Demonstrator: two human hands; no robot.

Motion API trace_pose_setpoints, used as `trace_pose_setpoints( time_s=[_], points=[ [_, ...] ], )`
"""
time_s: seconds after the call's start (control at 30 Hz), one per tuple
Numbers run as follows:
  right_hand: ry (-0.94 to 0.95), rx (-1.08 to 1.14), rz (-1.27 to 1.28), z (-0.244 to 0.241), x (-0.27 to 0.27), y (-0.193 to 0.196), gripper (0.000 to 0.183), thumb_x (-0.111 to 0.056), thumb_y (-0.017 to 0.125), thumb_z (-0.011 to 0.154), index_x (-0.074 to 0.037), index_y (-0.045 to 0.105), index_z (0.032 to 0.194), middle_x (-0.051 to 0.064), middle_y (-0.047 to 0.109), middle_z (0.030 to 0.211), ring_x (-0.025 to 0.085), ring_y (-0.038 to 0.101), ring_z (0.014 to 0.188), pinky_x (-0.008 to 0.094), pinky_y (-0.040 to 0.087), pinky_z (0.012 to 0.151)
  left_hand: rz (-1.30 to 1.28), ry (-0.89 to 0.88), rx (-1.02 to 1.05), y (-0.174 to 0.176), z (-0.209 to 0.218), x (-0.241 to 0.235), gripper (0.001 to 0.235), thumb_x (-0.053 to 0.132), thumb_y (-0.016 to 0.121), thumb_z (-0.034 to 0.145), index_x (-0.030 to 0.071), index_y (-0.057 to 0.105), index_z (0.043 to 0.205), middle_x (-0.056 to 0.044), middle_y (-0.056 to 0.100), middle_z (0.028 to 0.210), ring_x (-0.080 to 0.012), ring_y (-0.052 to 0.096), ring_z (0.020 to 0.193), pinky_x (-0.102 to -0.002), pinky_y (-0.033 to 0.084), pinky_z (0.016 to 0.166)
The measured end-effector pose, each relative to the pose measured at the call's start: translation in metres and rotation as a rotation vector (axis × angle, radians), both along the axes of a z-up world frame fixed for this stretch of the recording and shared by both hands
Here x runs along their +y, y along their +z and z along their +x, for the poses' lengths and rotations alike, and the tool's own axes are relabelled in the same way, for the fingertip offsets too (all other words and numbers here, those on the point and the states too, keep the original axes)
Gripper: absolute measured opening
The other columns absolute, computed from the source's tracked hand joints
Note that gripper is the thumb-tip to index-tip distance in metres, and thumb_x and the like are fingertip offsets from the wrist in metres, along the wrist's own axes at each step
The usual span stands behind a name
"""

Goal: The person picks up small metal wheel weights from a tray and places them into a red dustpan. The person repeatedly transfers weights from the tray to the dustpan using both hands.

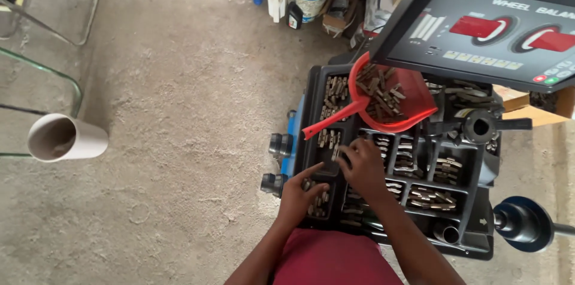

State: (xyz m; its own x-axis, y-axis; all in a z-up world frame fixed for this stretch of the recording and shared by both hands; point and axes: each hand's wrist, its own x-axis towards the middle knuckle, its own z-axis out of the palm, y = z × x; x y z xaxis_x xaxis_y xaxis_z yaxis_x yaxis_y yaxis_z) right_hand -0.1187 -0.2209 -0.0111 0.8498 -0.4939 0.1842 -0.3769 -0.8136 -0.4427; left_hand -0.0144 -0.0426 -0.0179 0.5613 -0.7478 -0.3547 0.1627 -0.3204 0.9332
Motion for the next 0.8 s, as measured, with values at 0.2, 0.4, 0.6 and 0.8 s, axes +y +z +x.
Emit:
trace_pose_setpoints(
  time_s=[0.2, 0.4, 0.6, 0.8],
  points=[
    [-0.019, -0.008, -0.348, 0.028, -0.007, -0.025, 0.029, -0.027, 0.083, 0.082, -0.015, 0.077, 0.108, 0.003, 0.055, 0.096, 0.025, 0.051, 0.096, 0.046, 0.037, 0.088, 0.029, 0.049, -0.010, 0.007, 0.012, 0.013, 0.057, 0.018, 0.086, 0.080, 0.018, 0.070, 0.135, 0.001, 0.069, 0.073, -0.0037, 0.060, 0.067, -0.025, 0.052, 0.063],
    [-0.054, 0.062, -0.390, 0.038, -0.008, -0.022, 0.029, -0.025, 0.081, 0.080, -0.019, 0.078, 0.108, 0.001, 0.056, 0.096, 0.025, 0.052, 0.097, 0.048, 0.036, 0.090, 0.097, 0.065, 0.051, 0.004, 0.008, 0.016, 0.055, 0.019, 0.086, 0.081, 0.019, 0.072, 0.134, 0.002, 0.057, 0.063, -0.0051, 0.050, 0.059, -0.026, 0.045, 0.056],
    [-0.073, -0.032, -0.278, 0.028, -0.005, 0.008, 0.020, -0.020, 0.080, 0.080, -0.014, 0.076, 0.099, 0.004, 0.056, 0.088, 0.027, 0.055, 0.089, 0.047, 0.041, 0.079, -0.018, 0.036, -0.001, -0.010, 0.001, 0.012, 0.054, 0.016, 0.085, 0.080, 0.016, 0.072, 0.132, 0.002, 0.070, 0.079, -0.0052, 0.061, 0.071, -0.025, 0.052, 0.066],
    [-0.256, -0.272, -0.111, 0.007, -0.045, 0.053, 0.009, -0.011, 0.075, 0.089, -0.008, 0.072, 0.098, 0.010, 0.061, 0.090, 0.031, 0.063, 0.087, 0.044, 0.051, 0.077, 0.092, 0.027, -0.001, -0.004, 0.007, 0.011, 0.052, 0.017, 0.085, 0.079, 0.017, 0.074, 0.130, -0.006, 0.073, 0.077, -0.0081, 0.063, 0.069, -0.026, 0.054, 0.064]
  ],
)
